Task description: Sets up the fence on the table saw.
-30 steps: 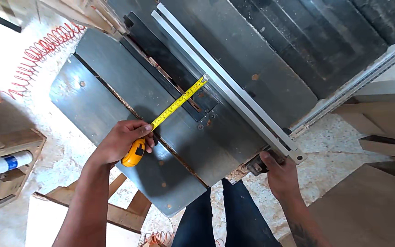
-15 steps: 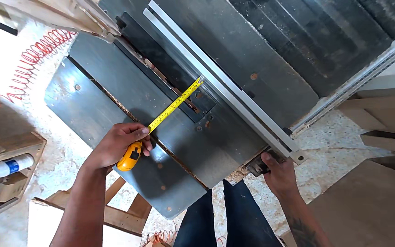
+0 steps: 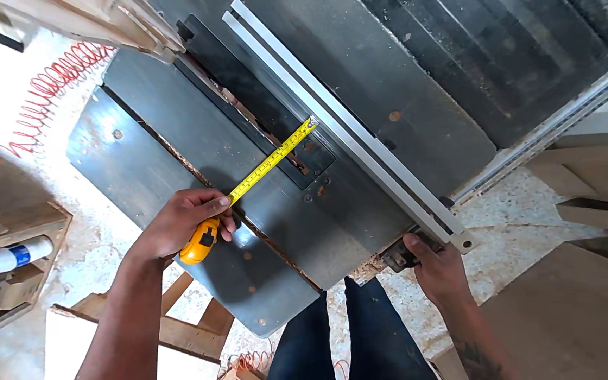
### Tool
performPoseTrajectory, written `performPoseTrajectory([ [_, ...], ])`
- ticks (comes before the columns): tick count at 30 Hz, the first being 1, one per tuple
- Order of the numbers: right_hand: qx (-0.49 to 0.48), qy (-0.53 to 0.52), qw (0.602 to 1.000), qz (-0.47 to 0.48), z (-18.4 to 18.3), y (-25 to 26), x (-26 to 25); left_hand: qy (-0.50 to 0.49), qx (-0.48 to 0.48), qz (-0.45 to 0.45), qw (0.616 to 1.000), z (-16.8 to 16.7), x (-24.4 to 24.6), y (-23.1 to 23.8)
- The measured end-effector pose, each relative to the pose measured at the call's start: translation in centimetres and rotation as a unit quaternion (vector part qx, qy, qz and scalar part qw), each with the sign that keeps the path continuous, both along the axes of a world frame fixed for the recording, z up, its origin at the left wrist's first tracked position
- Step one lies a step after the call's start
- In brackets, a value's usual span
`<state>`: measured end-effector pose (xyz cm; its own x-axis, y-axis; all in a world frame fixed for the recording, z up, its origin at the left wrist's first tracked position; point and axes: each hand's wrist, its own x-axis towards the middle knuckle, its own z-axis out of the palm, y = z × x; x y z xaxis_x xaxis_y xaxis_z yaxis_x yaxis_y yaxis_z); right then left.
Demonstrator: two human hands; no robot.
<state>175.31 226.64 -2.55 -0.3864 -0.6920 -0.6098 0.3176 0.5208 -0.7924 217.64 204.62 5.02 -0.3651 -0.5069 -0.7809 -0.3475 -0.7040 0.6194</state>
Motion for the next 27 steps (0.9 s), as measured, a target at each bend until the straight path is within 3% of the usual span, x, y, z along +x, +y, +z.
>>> performPoseTrajectory([
  [7,-0.068,-0.038,0.997,-0.025,-1.3,0.3,0.4,0.005,-0.003,-0.006,1.0,-0.2,0.3,0.0],
  [14,0.009,0.008,1.0,-0.024,0.1,-0.2,0.5,0.003,0.006,-0.002,1.0,-0.2,0.3,-0.1],
  [27,0.038,0.009,0.999,-0.019,1.0,-0.6,0.2,0.006,0.005,-0.006,1.0,-0.3,0.1,-0.2],
])
